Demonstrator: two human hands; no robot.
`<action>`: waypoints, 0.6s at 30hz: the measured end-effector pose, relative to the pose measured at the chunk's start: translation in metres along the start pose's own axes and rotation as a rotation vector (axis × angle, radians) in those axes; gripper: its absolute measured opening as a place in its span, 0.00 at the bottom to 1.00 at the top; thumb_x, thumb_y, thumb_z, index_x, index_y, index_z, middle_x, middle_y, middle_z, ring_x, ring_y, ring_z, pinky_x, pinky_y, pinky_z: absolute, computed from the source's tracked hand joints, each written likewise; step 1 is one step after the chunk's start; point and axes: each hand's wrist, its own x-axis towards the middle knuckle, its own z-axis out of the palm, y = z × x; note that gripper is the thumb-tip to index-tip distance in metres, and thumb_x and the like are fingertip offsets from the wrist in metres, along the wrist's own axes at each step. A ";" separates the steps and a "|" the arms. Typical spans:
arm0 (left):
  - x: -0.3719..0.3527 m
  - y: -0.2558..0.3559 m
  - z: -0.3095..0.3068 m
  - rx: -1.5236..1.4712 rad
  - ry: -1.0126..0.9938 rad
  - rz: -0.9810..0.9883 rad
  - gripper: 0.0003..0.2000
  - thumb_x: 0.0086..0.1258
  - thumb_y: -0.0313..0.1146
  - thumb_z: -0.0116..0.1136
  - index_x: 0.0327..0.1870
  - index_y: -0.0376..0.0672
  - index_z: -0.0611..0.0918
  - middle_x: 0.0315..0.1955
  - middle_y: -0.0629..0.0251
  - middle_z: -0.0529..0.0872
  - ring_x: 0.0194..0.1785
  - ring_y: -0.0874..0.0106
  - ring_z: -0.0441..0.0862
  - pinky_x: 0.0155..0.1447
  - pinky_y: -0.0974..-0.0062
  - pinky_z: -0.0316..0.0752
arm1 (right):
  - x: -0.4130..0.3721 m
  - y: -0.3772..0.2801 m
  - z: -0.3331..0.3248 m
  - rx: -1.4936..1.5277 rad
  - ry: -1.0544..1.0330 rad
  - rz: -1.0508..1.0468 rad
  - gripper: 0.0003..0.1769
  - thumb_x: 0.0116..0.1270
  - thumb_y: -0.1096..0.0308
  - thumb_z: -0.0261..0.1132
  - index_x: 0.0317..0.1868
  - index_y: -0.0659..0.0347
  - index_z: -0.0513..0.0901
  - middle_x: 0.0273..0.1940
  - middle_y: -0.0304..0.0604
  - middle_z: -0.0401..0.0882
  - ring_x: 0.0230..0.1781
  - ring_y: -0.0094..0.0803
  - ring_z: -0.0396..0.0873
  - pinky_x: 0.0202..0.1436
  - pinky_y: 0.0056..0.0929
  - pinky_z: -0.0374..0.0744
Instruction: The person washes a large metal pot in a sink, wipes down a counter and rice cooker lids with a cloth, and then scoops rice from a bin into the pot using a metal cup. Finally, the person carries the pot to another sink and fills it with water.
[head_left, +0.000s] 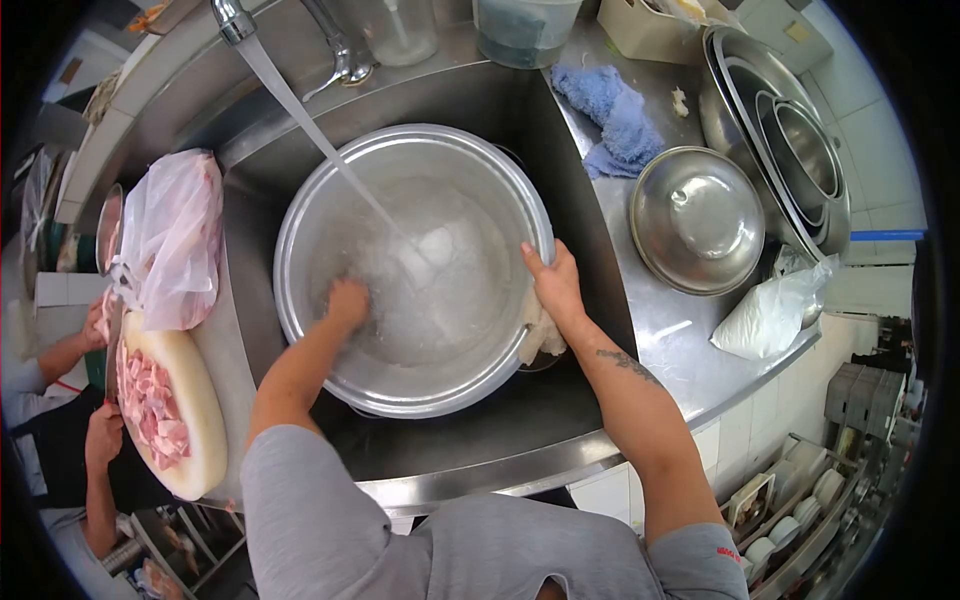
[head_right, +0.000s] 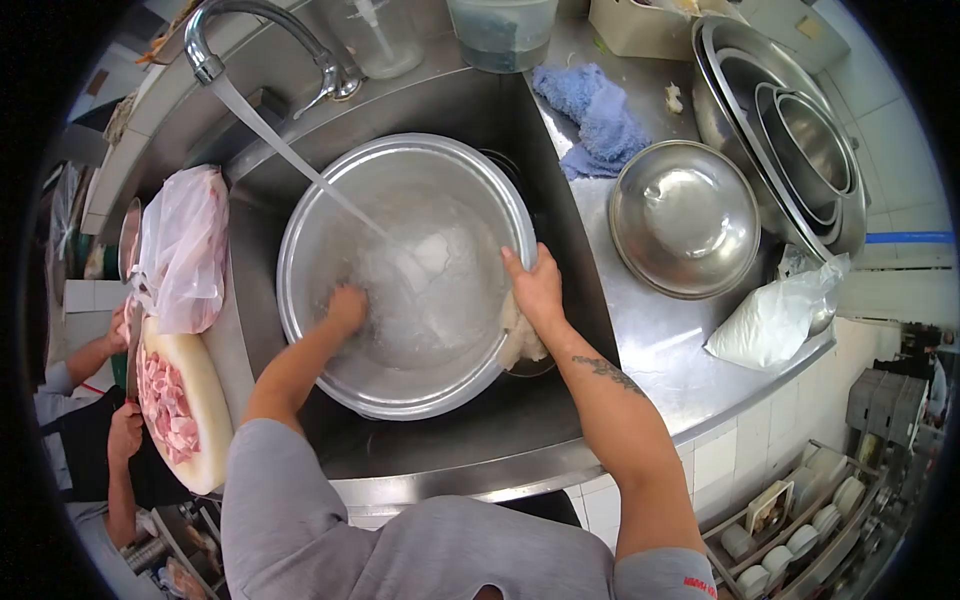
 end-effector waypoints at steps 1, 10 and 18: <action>-0.021 0.016 0.020 0.106 -0.081 0.083 0.14 0.58 0.36 0.51 0.42 0.39 0.81 0.46 0.52 0.78 0.48 0.56 0.76 0.48 0.57 0.72 | 0.000 0.001 -0.001 -0.013 -0.002 0.007 0.22 0.57 0.56 0.64 0.37 0.71 0.75 0.31 0.55 0.80 0.34 0.43 0.80 0.39 0.34 0.74; -0.060 0.227 -0.152 -1.456 0.109 0.064 0.10 0.60 0.30 0.47 0.35 0.32 0.78 0.34 0.42 0.79 0.43 0.51 0.77 0.48 0.58 0.69 | -0.001 -0.009 -0.002 -0.097 0.031 0.001 0.20 0.56 0.56 0.65 0.33 0.68 0.73 0.28 0.54 0.78 0.30 0.44 0.79 0.37 0.36 0.73; -0.020 -0.100 -0.069 0.235 0.138 0.620 0.12 0.49 0.36 0.58 0.34 0.45 0.84 0.43 0.59 0.81 0.48 0.62 0.75 0.54 0.61 0.67 | -0.005 -0.014 -0.005 -0.091 0.012 0.008 0.21 0.57 0.56 0.64 0.35 0.69 0.73 0.30 0.56 0.79 0.35 0.45 0.80 0.39 0.36 0.74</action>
